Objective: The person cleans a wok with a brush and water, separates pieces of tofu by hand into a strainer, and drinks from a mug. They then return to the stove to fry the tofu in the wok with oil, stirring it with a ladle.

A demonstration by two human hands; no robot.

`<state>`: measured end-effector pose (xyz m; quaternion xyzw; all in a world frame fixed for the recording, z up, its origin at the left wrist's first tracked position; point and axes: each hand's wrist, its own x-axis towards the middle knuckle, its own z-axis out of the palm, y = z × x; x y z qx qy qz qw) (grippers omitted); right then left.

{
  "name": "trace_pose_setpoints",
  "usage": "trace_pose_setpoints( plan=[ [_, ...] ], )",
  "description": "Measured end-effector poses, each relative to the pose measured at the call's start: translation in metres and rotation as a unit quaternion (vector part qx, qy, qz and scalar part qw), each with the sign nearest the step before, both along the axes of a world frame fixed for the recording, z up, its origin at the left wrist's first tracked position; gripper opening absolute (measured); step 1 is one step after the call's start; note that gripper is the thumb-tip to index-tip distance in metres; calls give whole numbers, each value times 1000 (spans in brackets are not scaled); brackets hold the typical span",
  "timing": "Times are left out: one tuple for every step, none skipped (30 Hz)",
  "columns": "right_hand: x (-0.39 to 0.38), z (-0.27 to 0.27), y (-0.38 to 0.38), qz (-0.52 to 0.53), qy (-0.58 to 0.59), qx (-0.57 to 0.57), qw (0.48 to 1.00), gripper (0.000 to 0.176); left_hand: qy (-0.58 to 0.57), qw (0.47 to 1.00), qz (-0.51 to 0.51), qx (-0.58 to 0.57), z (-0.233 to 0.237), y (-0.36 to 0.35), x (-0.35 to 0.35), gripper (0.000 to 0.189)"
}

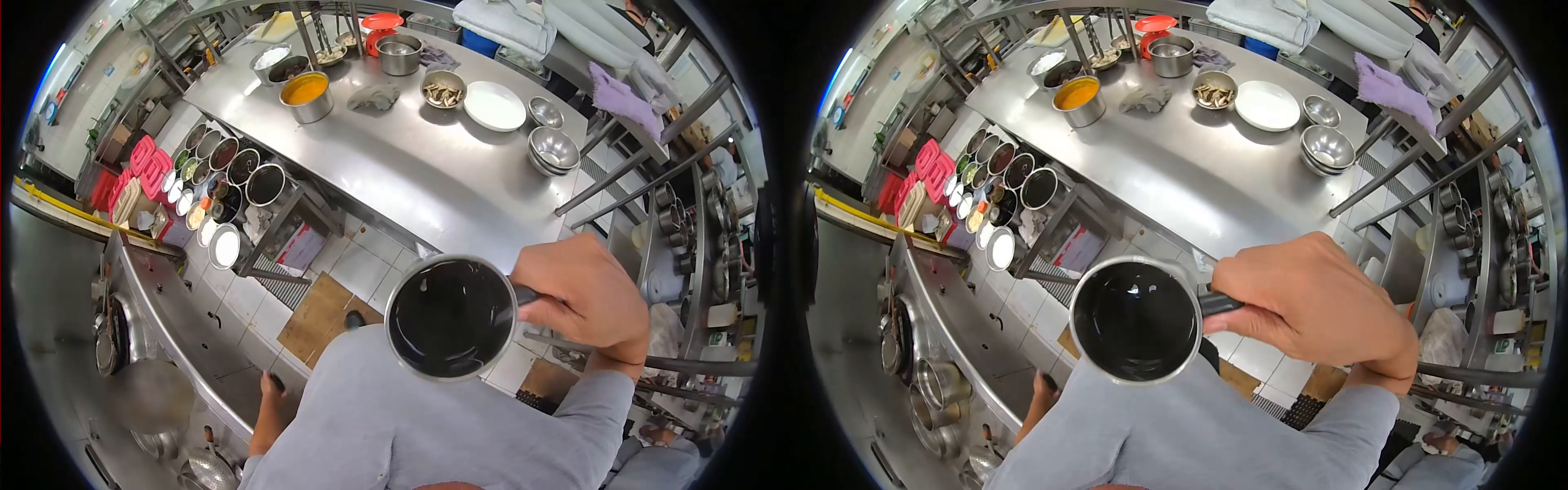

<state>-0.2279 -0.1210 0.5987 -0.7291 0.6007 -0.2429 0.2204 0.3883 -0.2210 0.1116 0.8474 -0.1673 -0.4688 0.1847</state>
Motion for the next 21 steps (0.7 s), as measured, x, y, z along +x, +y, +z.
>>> trace_pose_setpoints(
  plan=[
    [-1,4,0,3,9,-26,1000,36,3,1000,-2,0,-1,7,2,37],
    [-2,9,-1,1,12,-24,1000,36,40,999,2,-6,-4,13,5,38],
    [-3,15,-1,4,44,-27,999,37,78,997,6,-13,-5,18,6,38],
    [-4,20,-1,7,75,-28,997,38,115,993,8,-19,-9,22,10,39],
    [-6,23,-1,4,77,-25,997,38,151,988,12,-23,-14,26,14,39],
    [-9,26,-1,29,101,-33,994,39,188,982,16,-27,-16,28,16,40],
    [-11,28,-2,55,124,-40,990,42,223,974,21,-30,-20,30,20,40],
    [-11,31,-3,54,125,-38,990,42,258,965,27,-35,-24,32,23,41],
    [-10,33,-4,49,123,-44,990,39,293,955,34,-40,-23,32,22,41],
    [-9,34,-4,45,120,-49,991,38,326,943,42,-46,-22,32,21,42],
    [-9,33,-5,45,120,-49,991,38,352,929,80,-80,-26,24,16,37],
    [-9,33,-7,51,117,-54,990,38,352,929,80,-81,-22,15,5,37],
    [-10,33,-8,57,114,-61,990,38,370,920,93,-90,-18,4,-5,36],
    [-10,32,-9,58,115,-63,990,38,389,910,106,-99,-13,-6,-14,35],
    [-11,30,-10,59,108,-65,990,37,394,908,103,-104,-10,-15,-21,37],
    [-11,28,-10,59,100,-66,991,37,395,907,101,-104,-1,-24,-33,37],
    [-11,28,-10,56,100,-65,991,37,392,909,87,-114,10,-30,-44,39],
    [-11,26,-10,54,102,-73,991,37,388,910,74,-123,26,-34,-56,41],
    [-11,25,-10,53,103,-80,990,37,369,918,66,-129,48,-37,-70,46],
    [-11,26,-9,52,102,-79,990,37,368,919,65,-127,56,-39,-76,46],
    [-11,28,-9,54,102,-70,991,37,366,921,66,-117,62,-40,-80,46]
  ],
)
